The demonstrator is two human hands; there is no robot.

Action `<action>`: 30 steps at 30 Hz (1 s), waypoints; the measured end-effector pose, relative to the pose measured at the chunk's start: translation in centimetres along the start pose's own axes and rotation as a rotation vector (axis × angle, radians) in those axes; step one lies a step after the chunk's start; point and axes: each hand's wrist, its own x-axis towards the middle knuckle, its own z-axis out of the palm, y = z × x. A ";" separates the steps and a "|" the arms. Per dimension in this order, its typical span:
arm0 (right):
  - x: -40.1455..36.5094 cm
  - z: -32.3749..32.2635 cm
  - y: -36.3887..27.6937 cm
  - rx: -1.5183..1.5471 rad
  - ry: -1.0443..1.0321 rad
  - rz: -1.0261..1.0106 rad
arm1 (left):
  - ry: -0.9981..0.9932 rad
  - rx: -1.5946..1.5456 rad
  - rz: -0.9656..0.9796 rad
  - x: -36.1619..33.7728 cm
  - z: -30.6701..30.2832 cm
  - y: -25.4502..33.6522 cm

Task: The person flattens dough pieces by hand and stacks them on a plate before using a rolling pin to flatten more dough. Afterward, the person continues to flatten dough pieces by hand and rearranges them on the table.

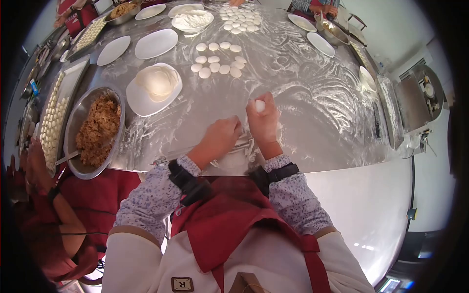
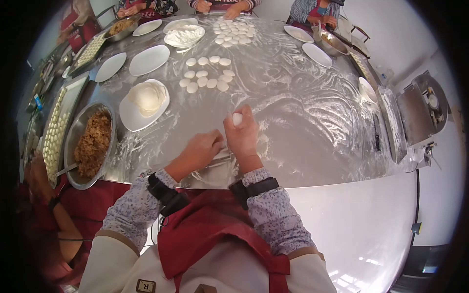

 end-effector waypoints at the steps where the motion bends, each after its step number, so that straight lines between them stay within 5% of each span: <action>1: -0.2 -0.2 -0.1 0.002 -0.001 -0.007 | 0.007 0.002 0.002 0.0 -0.2 -0.1; 3: -2.0 -1.8 0.1 -0.083 0.035 0.004 | -0.189 0.093 0.146 -0.2 -0.7 -0.4; 7: -5.9 -3.8 1.8 0.092 0.016 0.179 | -0.320 0.020 0.029 -1.1 -3.0 -0.3; 15: -0.6 -0.3 -0.2 -0.021 0.025 -0.002 | -0.015 0.033 -0.011 0.0 -0.4 0.2; 22: -5.8 -3.5 1.8 0.037 0.054 0.094 | -0.303 -0.043 -0.032 -2.3 -3.2 -0.4; 27: 0.0 -0.2 -0.2 -0.035 0.003 0.033 | -0.013 0.050 0.034 -0.5 -1.0 0.3; 30: -1.0 -0.7 0.2 -0.060 0.023 -0.005 | -0.091 0.079 0.069 -0.5 -0.9 -0.4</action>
